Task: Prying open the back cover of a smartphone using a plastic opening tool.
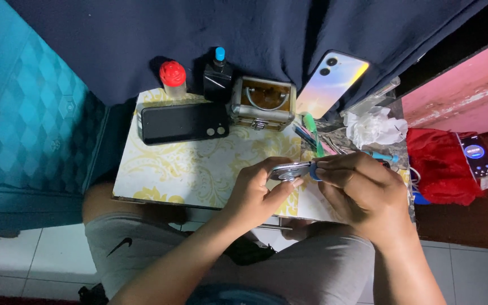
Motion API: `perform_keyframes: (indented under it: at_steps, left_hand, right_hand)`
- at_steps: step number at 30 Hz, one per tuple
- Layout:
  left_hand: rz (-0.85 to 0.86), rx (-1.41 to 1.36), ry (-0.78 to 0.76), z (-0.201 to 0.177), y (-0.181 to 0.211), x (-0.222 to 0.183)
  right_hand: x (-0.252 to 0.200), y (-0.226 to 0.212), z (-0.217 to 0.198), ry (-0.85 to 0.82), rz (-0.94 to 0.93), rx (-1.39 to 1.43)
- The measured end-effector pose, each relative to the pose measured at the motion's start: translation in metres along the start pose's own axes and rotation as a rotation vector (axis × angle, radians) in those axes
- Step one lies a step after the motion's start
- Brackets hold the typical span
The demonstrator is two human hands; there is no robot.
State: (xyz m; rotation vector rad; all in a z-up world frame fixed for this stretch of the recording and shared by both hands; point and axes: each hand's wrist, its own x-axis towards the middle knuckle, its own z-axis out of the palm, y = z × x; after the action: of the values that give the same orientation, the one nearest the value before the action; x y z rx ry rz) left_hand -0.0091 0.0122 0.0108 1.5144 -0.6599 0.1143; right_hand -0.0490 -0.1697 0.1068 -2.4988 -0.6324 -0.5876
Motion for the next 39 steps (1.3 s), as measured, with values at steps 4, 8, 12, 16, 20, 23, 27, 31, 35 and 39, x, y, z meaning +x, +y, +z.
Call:
perform_keyframes:
  at_steps: [4,8,12,16,20,23,27,31,35,39]
  left_hand:
    - [-0.037,-0.007,0.001,0.000,0.001,-0.001]
    - [-0.024,-0.014,-0.011,0.001,-0.001,-0.001]
    - [0.003,-0.053,-0.048,0.001,-0.005,0.000]
    - [0.017,-0.072,-0.028,0.004,-0.002,0.001]
    - [0.001,-0.077,0.013,0.005,0.003,0.003]
    - [0.011,-0.047,0.009,0.005,0.003,0.005]
    - [-0.005,-0.077,0.010,0.008,0.005,0.005]
    - [-0.121,-0.190,0.038,0.014,-0.005,0.007]
    - [-0.117,0.004,0.235,0.027,0.002,0.014]
    - [-0.054,-0.008,0.253,0.028,0.006,0.021]
  right_hand:
    - [0.001,-0.003,-0.003,-0.002,0.024,-0.002]
    - [0.004,-0.001,-0.011,-0.082,0.106,0.047]
    - [0.017,0.000,-0.024,-0.207,0.177,0.104]
    - [0.028,0.003,-0.030,-0.252,0.217,0.113]
    - [0.029,0.009,-0.024,-0.281,0.202,0.123]
    - [0.025,0.011,-0.017,-0.246,0.201,0.109]
    - [0.019,0.012,-0.009,-0.149,0.118,0.069]
    - [0.020,0.005,-0.006,-0.060,0.080,0.034]
    - [0.016,0.000,-0.005,-0.027,0.104,0.006]
    - [0.013,-0.003,-0.001,0.042,0.180,-0.022]
